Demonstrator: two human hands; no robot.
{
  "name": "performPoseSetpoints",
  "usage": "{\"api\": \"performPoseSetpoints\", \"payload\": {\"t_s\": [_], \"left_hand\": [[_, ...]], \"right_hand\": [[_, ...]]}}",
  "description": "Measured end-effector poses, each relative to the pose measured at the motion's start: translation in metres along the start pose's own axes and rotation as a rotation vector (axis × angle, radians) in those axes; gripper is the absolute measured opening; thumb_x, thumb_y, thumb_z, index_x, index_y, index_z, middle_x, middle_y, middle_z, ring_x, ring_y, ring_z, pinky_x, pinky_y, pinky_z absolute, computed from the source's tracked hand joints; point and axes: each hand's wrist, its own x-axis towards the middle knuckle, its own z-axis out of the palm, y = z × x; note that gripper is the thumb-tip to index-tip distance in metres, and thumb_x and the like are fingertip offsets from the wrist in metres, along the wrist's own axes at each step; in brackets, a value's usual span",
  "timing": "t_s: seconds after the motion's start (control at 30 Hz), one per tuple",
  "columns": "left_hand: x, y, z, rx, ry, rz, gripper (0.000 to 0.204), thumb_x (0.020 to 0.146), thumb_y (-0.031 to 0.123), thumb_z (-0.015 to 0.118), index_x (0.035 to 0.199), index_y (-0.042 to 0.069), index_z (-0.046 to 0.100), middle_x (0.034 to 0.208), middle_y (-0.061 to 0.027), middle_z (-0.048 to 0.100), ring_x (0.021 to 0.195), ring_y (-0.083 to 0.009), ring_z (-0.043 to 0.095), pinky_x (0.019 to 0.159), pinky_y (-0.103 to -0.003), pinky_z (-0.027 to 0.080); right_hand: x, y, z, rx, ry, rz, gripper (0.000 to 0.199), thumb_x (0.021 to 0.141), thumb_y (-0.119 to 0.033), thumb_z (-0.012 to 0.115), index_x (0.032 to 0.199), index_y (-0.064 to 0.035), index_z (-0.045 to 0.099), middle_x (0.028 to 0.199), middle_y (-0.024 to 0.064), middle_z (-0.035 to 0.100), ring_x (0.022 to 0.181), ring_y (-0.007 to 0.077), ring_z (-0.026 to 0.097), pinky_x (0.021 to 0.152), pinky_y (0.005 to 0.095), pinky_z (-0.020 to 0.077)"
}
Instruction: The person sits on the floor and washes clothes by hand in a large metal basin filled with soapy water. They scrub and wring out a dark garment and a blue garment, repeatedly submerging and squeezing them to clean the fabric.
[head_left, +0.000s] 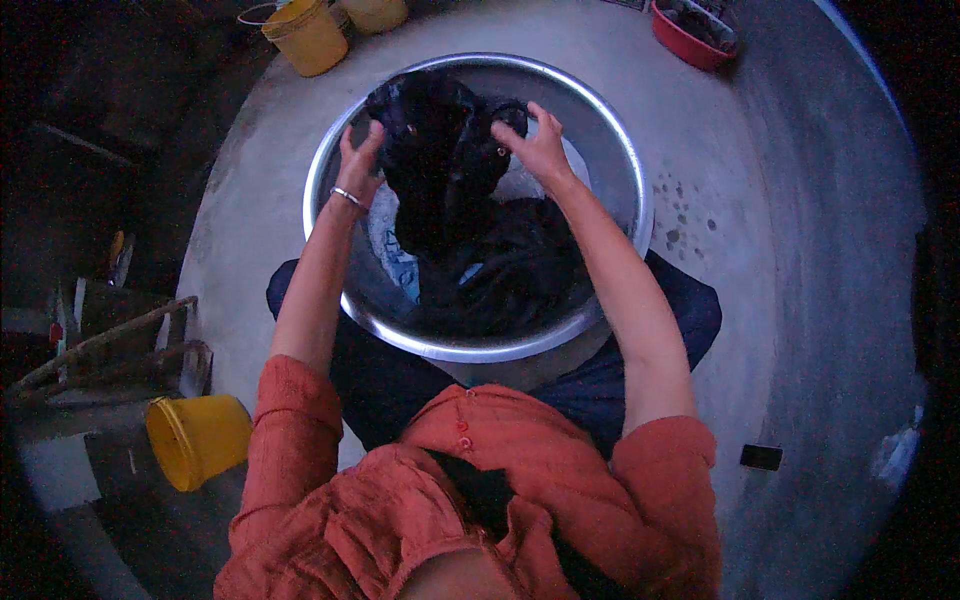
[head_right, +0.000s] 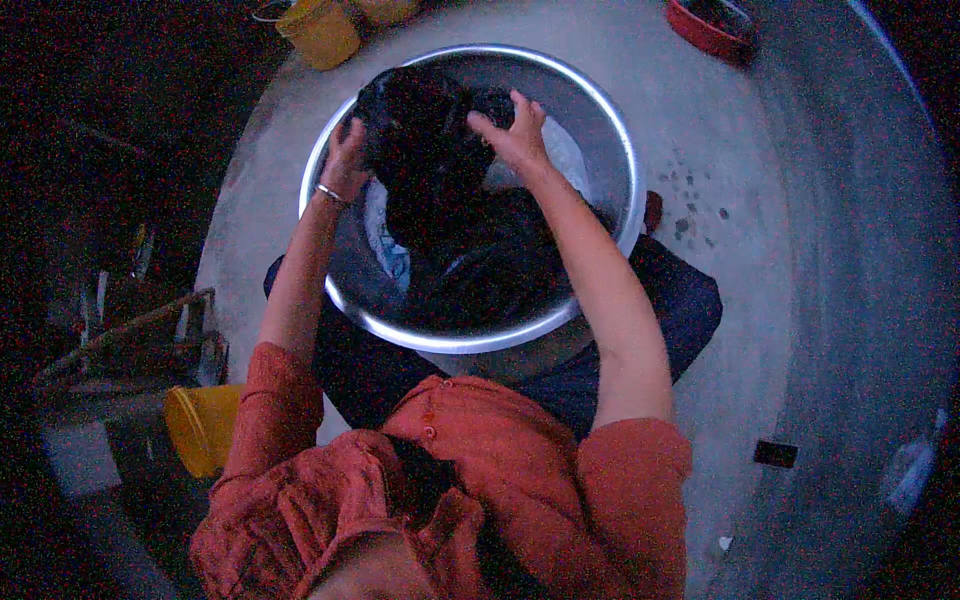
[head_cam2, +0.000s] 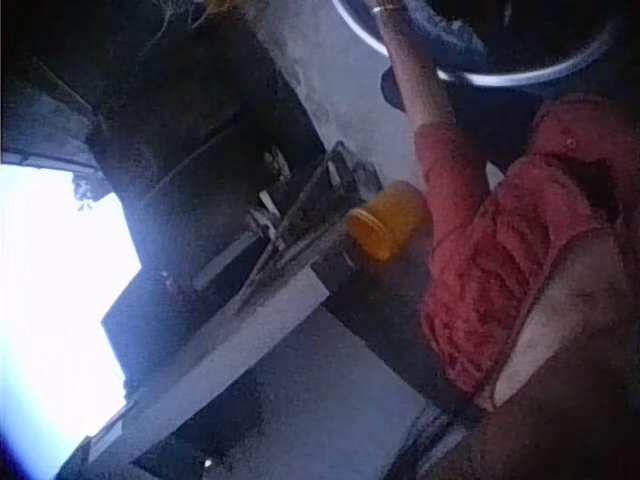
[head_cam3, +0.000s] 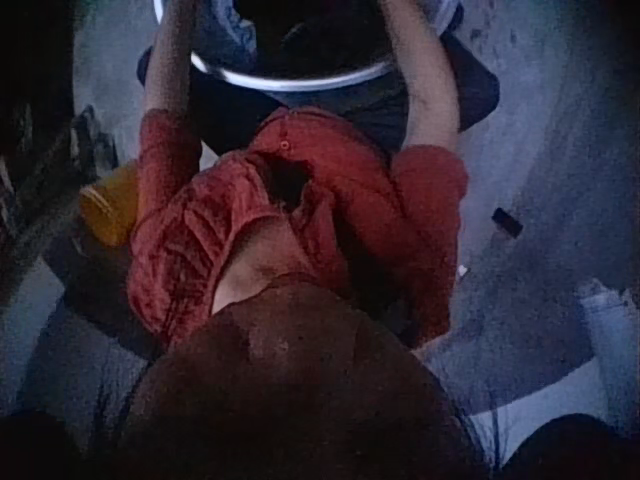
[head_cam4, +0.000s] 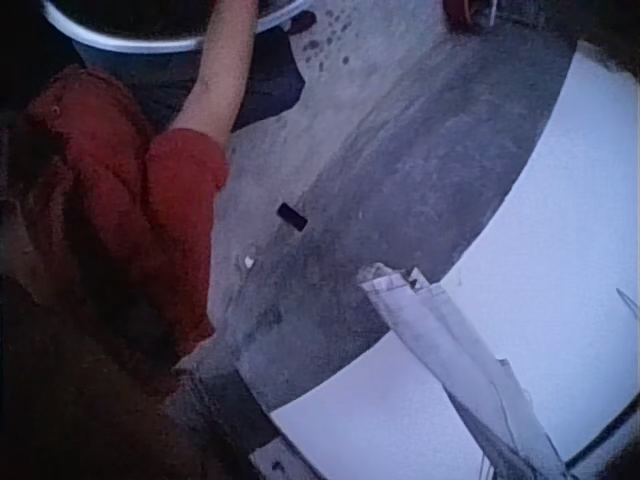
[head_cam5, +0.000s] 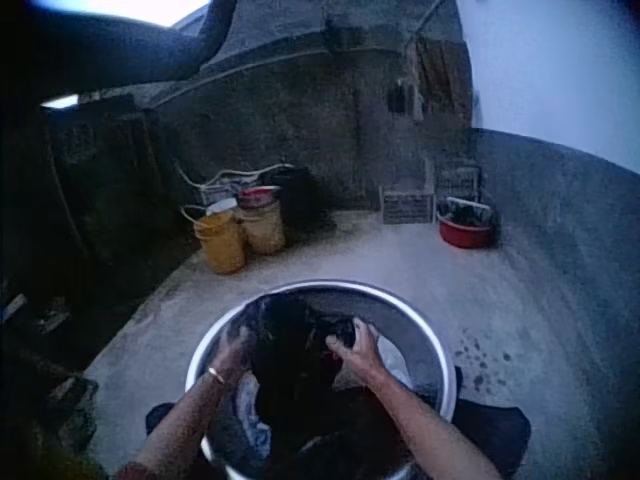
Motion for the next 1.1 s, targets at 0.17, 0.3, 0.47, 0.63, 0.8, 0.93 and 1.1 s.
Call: {"api": "performPoseSetpoints", "payload": {"t_s": [0.17, 0.3, 0.47, 0.63, 0.8, 0.93, 1.1], "left_hand": [[-0.048, -0.046, 0.01, 0.572, -0.158, -0.469, 0.098, 0.061, 0.043, 0.074, 0.135, 0.01, 0.019, 0.134, -0.0203, 0.027, 0.118, -0.0369, 0.035, 0.088, -0.061, 0.029], [-0.05, -0.104, 0.017, 1.083, -0.147, -0.251, 0.093, 0.06, 0.04, 0.076, 0.132, 0.009, 0.024, 0.123, -0.0187, 0.044, 0.103, -0.0362, 0.05, 0.075, -0.051, 0.047], [-0.021, -0.13, -0.002, 1.294, -0.305, -0.102, 0.059, 0.065, 0.023, 0.069, 0.116, 0.005, 0.045, 0.101, -0.0167, 0.059, 0.094, -0.029, 0.057, 0.076, -0.035, 0.048], [-0.033, -0.083, 0.014, 0.946, -0.358, -0.04, 0.043, 0.067, 0.019, 0.064, 0.106, 0.003, 0.054, 0.098, -0.0181, 0.06, 0.089, -0.0306, 0.058, 0.078, -0.037, 0.046], [-0.039, -0.096, 0.008, 1.476, -0.917, 0.121, 0.06, 0.064, 0.03, 0.07, 0.114, 0.005, 0.048, 0.098, -0.0206, 0.058, 0.089, -0.0337, 0.056, 0.077, -0.039, 0.045], [-0.071, -0.125, 0.021, 1.299, -0.972, 0.348, 0.084, 0.056, 0.033, 0.076, 0.125, 0.007, 0.036, 0.102, -0.0204, 0.056, 0.093, -0.0339, 0.055, 0.078, -0.039, 0.046], [-0.08, -0.104, 0.055, 1.628, -0.989, 0.156, 0.09, 0.053, 0.023, 0.075, 0.129, 0.007, 0.03, 0.103, -0.0179, 0.057, 0.095, -0.0331, 0.055, 0.081, -0.039, 0.045]], "right_hand": [[-0.056, 0.008, -0.04, -0.004, -1.36, 0.019, 0.088, 0.058, -0.057, 0.069, 0.121, -0.0015, 0.042, 0.124, 0.0197, 0.043, 0.115, 0.0307, 0.041, 0.097, 0.0364, 0.0325], [-0.089, -0.01, -0.053, -0.537, -1.488, -0.279, 0.059, 0.063, -0.034, 0.068, 0.116, -0.0128, 0.051, 0.112, 0.0132, 0.052, 0.107, 0.0317, 0.046, 0.087, 0.0411, 0.0406], [-0.055, -0.017, -0.061, -0.116, -0.985, -0.321, 0.032, 0.063, -0.007, 0.051, 0.095, -0.0061, 0.057, 0.085, 0.0182, 0.059, 0.082, 0.0331, 0.056, 0.074, 0.0397, 0.045], [0.038, -0.031, -0.08, -0.084, -0.595, -0.205, 0.044, 0.067, -0.015, 0.058, 0.109, -0.0037, 0.05, 0.102, 0.02, 0.055, 0.094, 0.0323, 0.054, 0.083, 0.0368, 0.0429], [-0.042, -0.029, -0.07, -0.947, -0.729, -0.431, 0.09, 0.054, -0.035, 0.078, 0.128, -0.0129, 0.032, 0.124, 0.0182, 0.036, 0.109, 0.0372, 0.04, 0.084, 0.0529, 0.0396], [-0.119, -0.03, -0.05, -0.622, -1.547, -0.374, 0.083, 0.055, -0.033, 0.078, 0.125, -0.0194, 0.036, 0.119, 0.0155, 0.038, 0.113, 0.0363, 0.037, 0.084, 0.047, 0.0412], [-0.125, -0.004, -0.027, -0.578, -1.491, -0.376, 0.075, 0.06, -0.017, 0.073, 0.123, -0.0198, 0.033, 0.121, 0.0185, 0.037, 0.104, 0.0407, 0.045, 0.081, 0.0468, 0.0419]]}}
